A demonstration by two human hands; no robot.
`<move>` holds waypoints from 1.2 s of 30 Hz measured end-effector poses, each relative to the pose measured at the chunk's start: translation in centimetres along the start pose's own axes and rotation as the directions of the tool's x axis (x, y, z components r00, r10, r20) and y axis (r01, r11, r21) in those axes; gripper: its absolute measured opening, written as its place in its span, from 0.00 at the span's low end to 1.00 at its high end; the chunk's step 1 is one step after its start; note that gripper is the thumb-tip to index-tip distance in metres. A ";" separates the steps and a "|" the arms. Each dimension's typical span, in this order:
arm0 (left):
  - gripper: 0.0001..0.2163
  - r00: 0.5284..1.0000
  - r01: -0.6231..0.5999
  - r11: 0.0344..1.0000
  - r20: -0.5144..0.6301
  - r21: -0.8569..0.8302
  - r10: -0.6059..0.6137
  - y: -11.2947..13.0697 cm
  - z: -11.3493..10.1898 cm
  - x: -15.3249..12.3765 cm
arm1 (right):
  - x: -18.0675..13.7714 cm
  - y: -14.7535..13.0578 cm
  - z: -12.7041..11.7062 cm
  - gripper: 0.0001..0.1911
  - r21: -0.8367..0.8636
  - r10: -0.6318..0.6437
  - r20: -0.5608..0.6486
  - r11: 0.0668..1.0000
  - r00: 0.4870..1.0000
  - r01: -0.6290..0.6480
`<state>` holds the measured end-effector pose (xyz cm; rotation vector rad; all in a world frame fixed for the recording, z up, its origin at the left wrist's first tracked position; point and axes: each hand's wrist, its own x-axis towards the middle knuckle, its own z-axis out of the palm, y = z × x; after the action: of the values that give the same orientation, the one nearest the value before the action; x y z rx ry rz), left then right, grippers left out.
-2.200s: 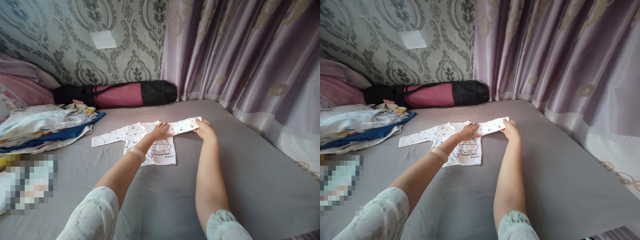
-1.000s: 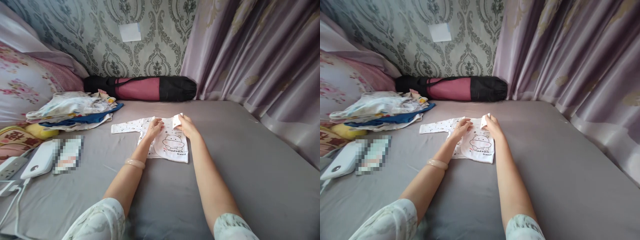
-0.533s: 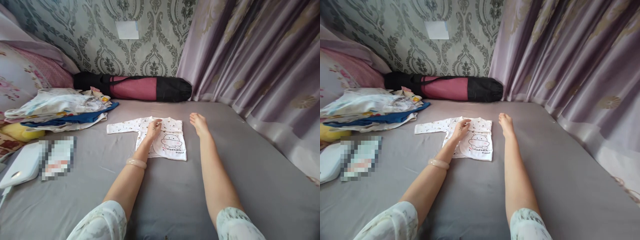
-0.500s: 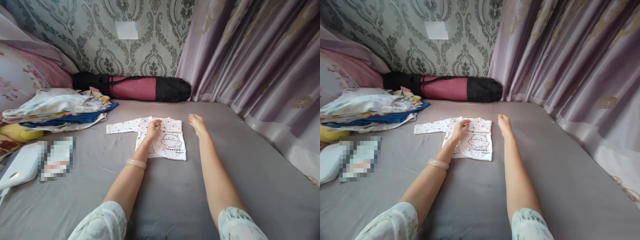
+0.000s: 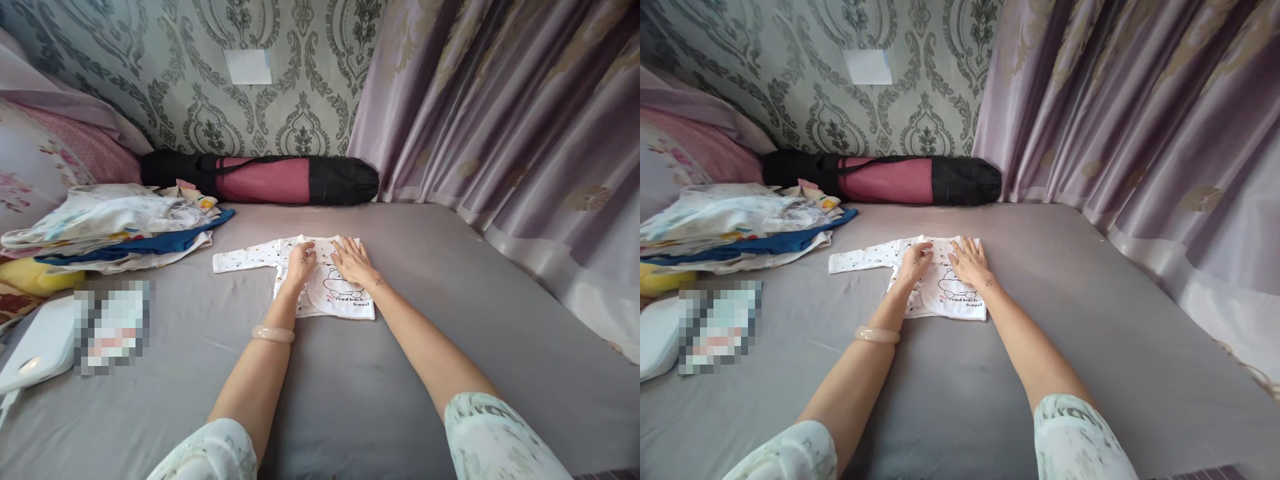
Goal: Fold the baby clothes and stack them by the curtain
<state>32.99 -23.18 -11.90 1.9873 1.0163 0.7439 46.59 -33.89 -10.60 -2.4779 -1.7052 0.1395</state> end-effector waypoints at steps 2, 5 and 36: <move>0.18 1.000 -0.013 0.999 0.001 0.034 0.013 -0.3 0.1 0.0 | 0.0 0.0 0.3 0.30 -0.006 -0.001 0.005 1.000 1.000 0.001; 0.19 0.999 -0.039 0.995 0.007 0.091 0.038 -0.7 0.3 0.2 | 0.0 0.2 0.9 0.30 -0.004 0.012 0.017 1.000 1.000 -0.012; 0.22 0.985 -0.118 0.927 0.161 0.355 0.063 1.0 -3.1 0.3 | 0.5 3.2 0.8 0.39 0.006 0.107 0.043 0.994 0.993 -0.107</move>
<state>31.18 -22.21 -9.38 2.3829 1.0358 0.4697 49.57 -34.50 -11.92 -2.5793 -1.5836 0.2105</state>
